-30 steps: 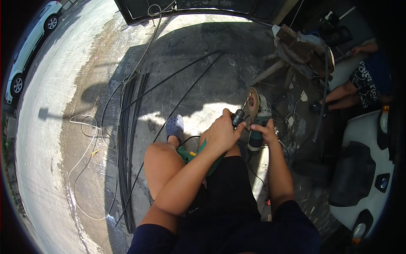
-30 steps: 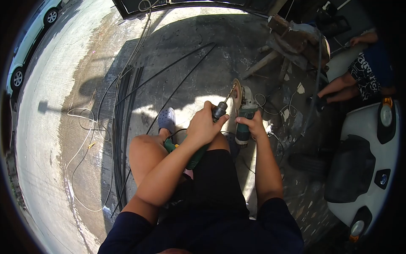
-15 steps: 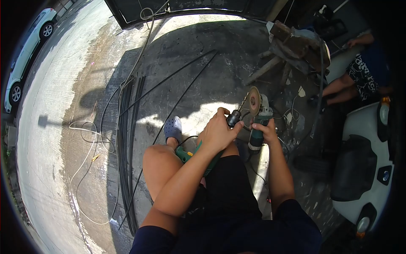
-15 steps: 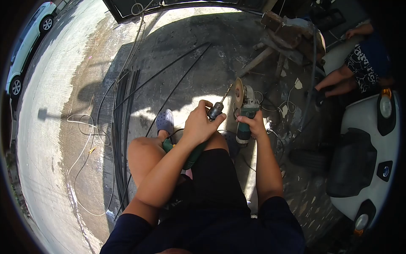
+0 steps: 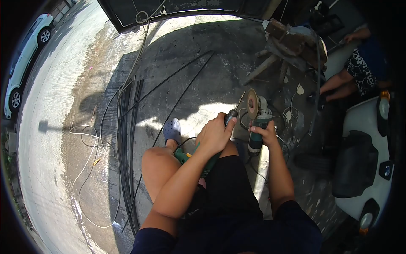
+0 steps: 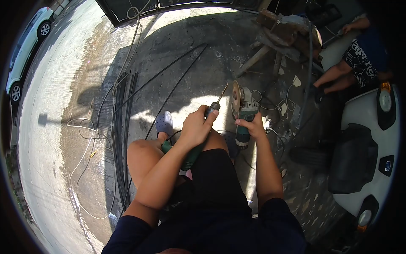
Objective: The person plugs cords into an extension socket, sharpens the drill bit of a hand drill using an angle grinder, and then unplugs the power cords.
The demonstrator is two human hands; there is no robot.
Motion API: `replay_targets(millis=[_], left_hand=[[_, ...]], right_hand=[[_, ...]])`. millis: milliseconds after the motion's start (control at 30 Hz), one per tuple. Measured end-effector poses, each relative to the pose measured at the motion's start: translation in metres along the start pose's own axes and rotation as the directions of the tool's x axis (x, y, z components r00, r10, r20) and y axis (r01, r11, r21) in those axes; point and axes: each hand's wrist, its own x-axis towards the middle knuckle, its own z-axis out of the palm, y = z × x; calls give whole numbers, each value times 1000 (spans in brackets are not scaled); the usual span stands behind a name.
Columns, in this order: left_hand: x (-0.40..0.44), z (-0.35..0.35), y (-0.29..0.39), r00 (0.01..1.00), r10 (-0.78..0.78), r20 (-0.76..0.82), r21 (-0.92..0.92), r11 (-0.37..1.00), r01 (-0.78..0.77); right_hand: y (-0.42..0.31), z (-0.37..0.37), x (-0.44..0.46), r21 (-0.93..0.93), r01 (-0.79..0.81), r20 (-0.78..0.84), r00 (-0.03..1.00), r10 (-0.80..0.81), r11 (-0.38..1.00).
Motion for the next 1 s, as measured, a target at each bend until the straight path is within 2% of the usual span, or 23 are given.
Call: replay_targets(millis=[67, 167, 333, 600, 833, 933, 1000], left_hand=[[1, 1, -2, 1000, -5, 26, 8, 1000, 5], [1, 2, -2, 1000, 3, -14, -99, 995, -5], [1, 8, -7, 985, 53, -162, -84, 994, -67], [-2, 4, -1, 992, 37, -122, -60, 997, -44], [0, 2, -1, 1000, -12, -15, -30, 999, 11], [0, 7, -6, 994, 48, -96, -55, 997, -54], [0, 9, -7, 991, 49, -124, -47, 997, -55]], right_hand=[[-2, 1, 1, -6, 6, 3, 1000, -6, 1000], [-2, 2, 0, -11, 16, 3, 1000, -16, 1000], [-2, 2, 0, -26, 28, 1, 1000, -28, 999], [-1, 1, 2, -98, 53, 20, 998, -52, 994], [-5, 2, -1, -59, 24, -5, 1000, -24, 998], [-4, 0, -3, -77, 36, -18, 999, -37, 996], [-8, 0, -6, -211, 45, -77, 995, -63, 976]])
